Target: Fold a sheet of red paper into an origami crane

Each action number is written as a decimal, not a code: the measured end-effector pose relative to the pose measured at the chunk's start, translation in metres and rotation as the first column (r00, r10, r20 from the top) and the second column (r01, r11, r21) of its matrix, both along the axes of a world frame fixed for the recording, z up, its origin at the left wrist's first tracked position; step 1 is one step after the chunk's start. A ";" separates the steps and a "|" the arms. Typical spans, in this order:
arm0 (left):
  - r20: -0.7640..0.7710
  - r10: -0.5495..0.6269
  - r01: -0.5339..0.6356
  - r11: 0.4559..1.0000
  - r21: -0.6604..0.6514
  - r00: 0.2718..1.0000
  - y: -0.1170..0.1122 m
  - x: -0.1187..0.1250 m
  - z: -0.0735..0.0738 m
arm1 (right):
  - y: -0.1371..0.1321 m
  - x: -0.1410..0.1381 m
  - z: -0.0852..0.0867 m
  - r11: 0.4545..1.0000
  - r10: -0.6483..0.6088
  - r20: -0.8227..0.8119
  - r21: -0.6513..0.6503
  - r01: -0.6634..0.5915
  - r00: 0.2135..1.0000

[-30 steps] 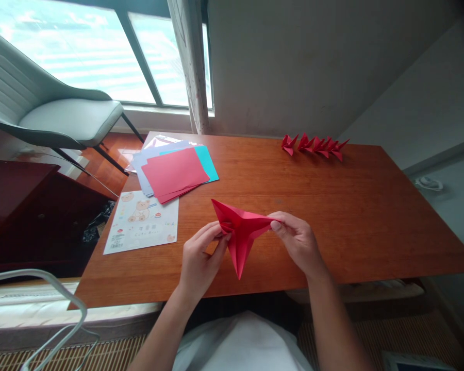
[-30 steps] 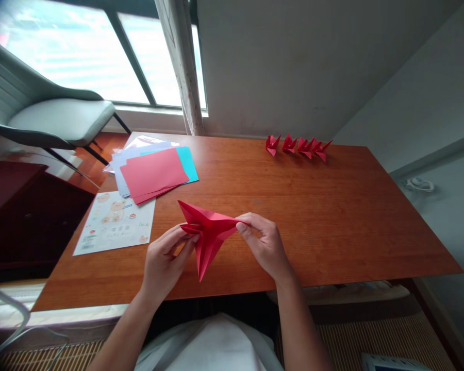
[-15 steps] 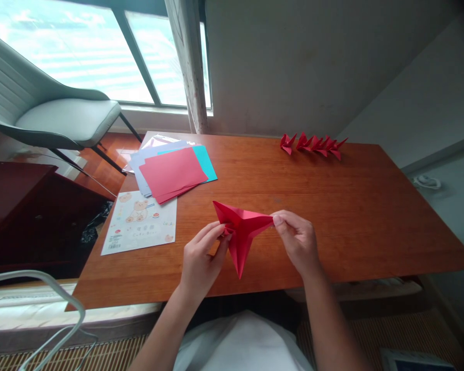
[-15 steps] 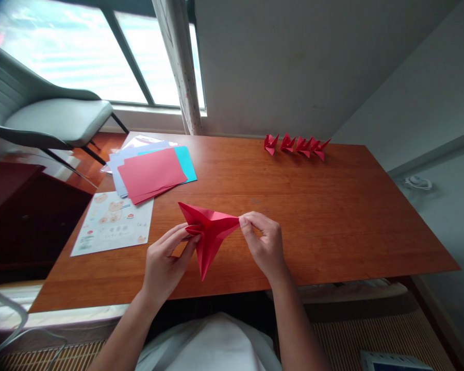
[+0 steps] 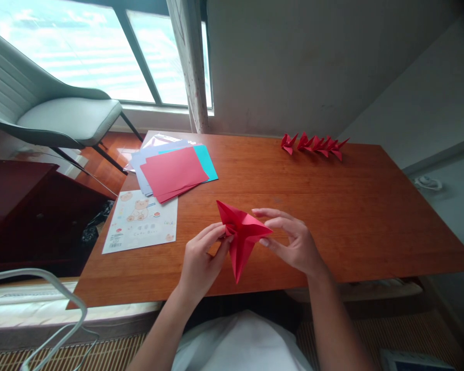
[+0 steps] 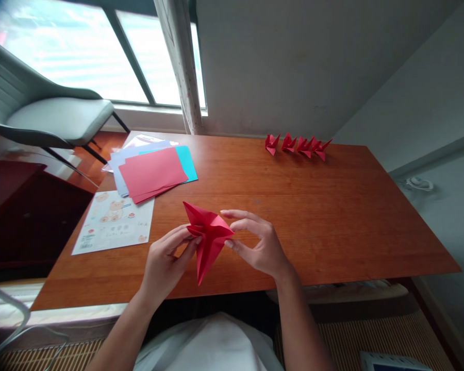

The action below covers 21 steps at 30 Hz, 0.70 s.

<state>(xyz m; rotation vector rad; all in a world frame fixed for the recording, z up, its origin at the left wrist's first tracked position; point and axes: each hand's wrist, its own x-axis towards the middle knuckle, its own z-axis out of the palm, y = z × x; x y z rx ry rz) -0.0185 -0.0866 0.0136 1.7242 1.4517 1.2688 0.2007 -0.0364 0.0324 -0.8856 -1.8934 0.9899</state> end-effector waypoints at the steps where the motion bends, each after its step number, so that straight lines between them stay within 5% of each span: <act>1: 0.001 -0.011 0.011 1.000 -0.006 1.000 0.000 0.000 0.000 | 0.000 0.000 0.000 1.000 0.012 -0.007 0.001 -0.012 1.000; 21: 0.074 -0.063 0.064 0.998 -0.005 0.995 -0.002 0.001 0.000 | -0.001 -0.001 -0.002 1.000 -0.013 -0.045 0.006 0.013 0.999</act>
